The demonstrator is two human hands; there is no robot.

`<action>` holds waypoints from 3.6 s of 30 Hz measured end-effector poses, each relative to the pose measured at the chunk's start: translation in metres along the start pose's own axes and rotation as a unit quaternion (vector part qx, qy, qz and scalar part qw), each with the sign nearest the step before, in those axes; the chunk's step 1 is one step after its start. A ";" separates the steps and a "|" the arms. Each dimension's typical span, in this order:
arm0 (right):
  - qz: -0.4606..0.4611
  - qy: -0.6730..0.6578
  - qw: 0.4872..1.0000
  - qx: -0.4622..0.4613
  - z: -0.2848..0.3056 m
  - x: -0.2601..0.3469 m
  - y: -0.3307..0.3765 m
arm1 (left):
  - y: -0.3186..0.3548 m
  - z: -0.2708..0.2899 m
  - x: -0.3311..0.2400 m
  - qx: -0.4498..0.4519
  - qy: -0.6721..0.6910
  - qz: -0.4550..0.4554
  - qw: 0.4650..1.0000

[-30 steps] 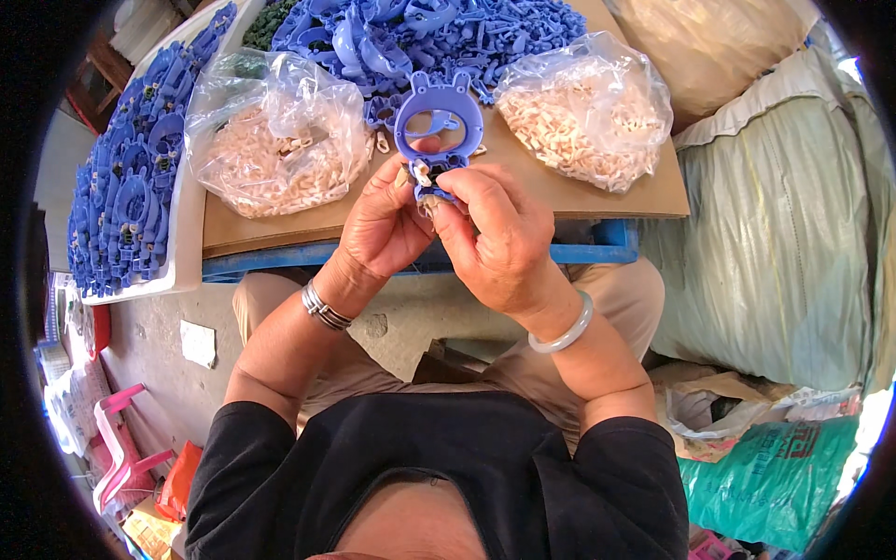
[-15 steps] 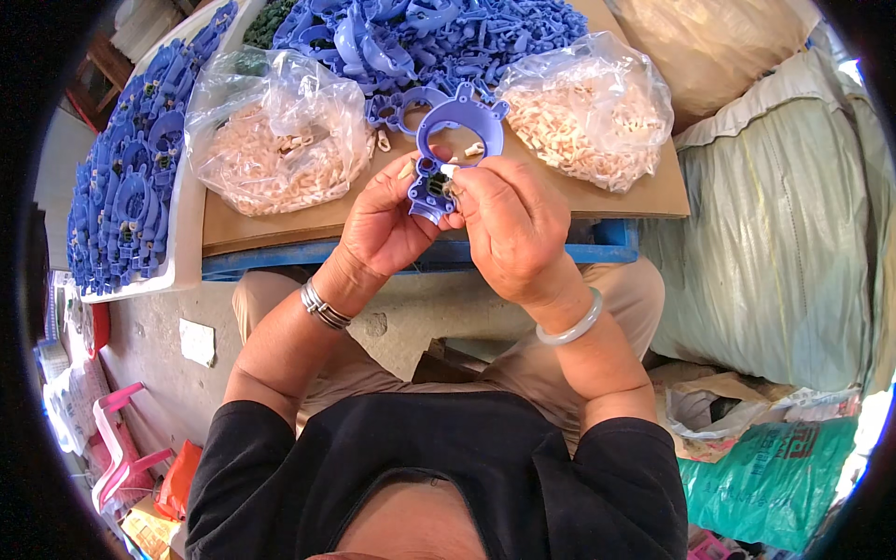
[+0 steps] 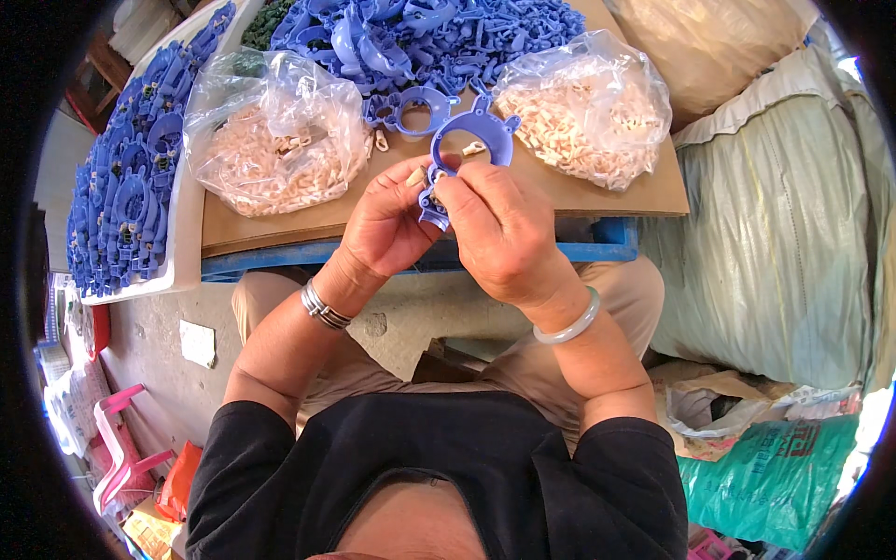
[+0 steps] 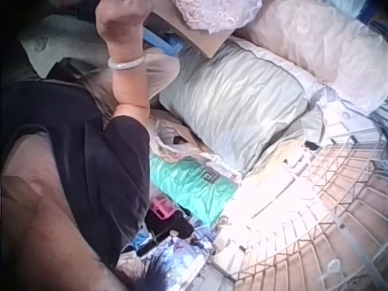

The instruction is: Manually assembling small plastic components into a larger blue plastic base unit.

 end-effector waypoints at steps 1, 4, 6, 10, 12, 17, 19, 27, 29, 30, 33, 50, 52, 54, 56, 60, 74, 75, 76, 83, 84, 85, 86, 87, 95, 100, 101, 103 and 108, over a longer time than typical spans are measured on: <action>-0.018 -0.007 1.000 0.020 -0.002 -0.001 0.000 | 0.000 0.001 -0.001 0.000 0.000 0.000 1.000; -0.003 0.015 0.999 0.045 -0.003 -0.001 -0.003 | 0.001 0.004 -0.004 -0.020 -0.045 -0.011 0.999; -0.001 0.014 0.999 0.046 -0.002 -0.001 -0.002 | 0.001 0.001 -0.007 -0.013 -0.111 -0.030 0.993; -0.044 -0.061 0.996 0.051 -0.002 -0.008 -0.003 | 0.001 -0.001 -0.009 0.005 -0.119 -0.022 0.993; -0.087 -0.105 0.990 0.021 0.005 -0.011 -0.005 | 0.001 -0.004 -0.010 0.009 -0.022 -0.028 0.999; -0.122 -0.166 0.978 0.016 0.013 -0.017 -0.007 | -0.001 -0.008 -0.009 0.056 -0.027 -0.026 0.998; -0.137 -0.173 0.975 0.017 0.007 -0.020 0.000 | -0.001 -0.006 -0.008 0.056 -0.016 -0.030 0.998; -0.161 -0.201 0.966 0.016 0.001 -0.023 0.005 | 0.002 -0.007 -0.007 0.063 -0.038 -0.034 0.997; -0.144 -0.148 0.978 0.031 0.004 -0.017 0.001 | 0.002 -0.006 -0.008 0.068 -0.041 -0.038 0.996; -0.144 -0.149 0.978 0.031 0.004 -0.016 -0.001 | 0.002 -0.006 -0.009 0.073 -0.043 -0.042 0.996; -0.090 -0.086 0.992 0.006 0.009 -0.007 -0.003 | 0.001 -0.009 -0.008 0.043 -0.081 -0.055 0.994; -0.101 -0.087 0.991 -0.018 0.009 -0.004 -0.001 | 0.005 -0.012 -0.016 0.011 -0.218 -0.112 0.970; -0.097 -0.091 0.991 -0.026 0.010 -0.003 -0.002 | 0.005 -0.014 -0.014 0.006 -0.188 -0.110 0.976; -0.094 -0.094 0.991 -0.034 0.010 -0.002 -0.002 | 0.006 -0.015 -0.014 -0.008 -0.215 -0.129 0.968; -0.082 -0.059 0.995 -0.021 0.007 0.002 -0.002 | 0.006 -0.012 -0.014 -0.007 -0.223 -0.124 0.967; -0.090 -0.076 0.993 -0.013 0.002 -0.010 -0.002 | 0.004 0.001 -0.016 -0.006 -0.226 -0.102 0.969; -0.077 -0.135 0.988 -0.005 0.002 -0.015 0.000 | -0.001 -0.004 -0.008 0.037 -0.063 -0.056 0.996; -0.077 -0.136 0.988 -0.005 0.001 -0.017 0.000 | -0.001 -0.001 -0.008 0.020 -0.067 -0.055 0.996; -0.064 -0.117 0.991 -0.003 0.000 -0.016 0.000 | -0.001 -0.002 -0.007 0.020 -0.067 -0.055 0.996; 0.009 0.029 0.999 0.020 -0.002 -0.007 -0.002 | 0.002 -0.006 -0.007 0.013 -0.082 -0.023 0.996; 0.010 0.028 0.999 0.020 -0.001 -0.009 -0.003 | 0.003 -0.006 -0.007 0.001 -0.088 -0.013 0.996; 0.015 0.026 0.999 0.030 0.000 -0.010 -0.004 | 0.003 -0.006 -0.008 0.001 -0.087 -0.014 0.996; 0.020 0.023 0.999 0.040 -0.001 -0.010 -0.005 | 0.003 -0.006 -0.009 -0.005 -0.098 0.000 0.995; 0.021 0.023 0.999 0.041 -0.001 -0.010 -0.004 | 0.003 -0.006 -0.008 -0.011 -0.108 0.013 0.994; 0.013 -0.016 1.000 -0.014 0.010 -0.013 -0.006 | 0.001 -0.007 -0.010 -0.031 -0.086 0.032 0.995; 0.029 0.030 0.999 0.001 0.011 -0.011 -0.008 | 0.001 -0.004 -0.009 -0.013 -0.036 0.045 0.998; 0.034 0.043 0.998 0.005 0.010 -0.010 -0.007 | 0.001 -0.004 -0.008 -0.011 -0.037 0.048 0.998; 0.033 0.044 0.998 0.021 0.009 -0.009 -0.008 | 0.000 -0.005 -0.007 -0.009 -0.038 0.051 0.998; 0.046 0.062 0.996 0.047 0.004 -0.012 -0.005 | 0.001 -0.008 -0.007 -0.021 -0.089 0.056 0.994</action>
Point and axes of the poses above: each hand's wrist, its own y-axis away from the middle knuckle, its own z-axis out of the back of the hand, x = y × z, the point moved 6 cm from there along -y, towards the middle knuckle, and after that the axes turned 6 degrees about x, right-handed, at the moved point
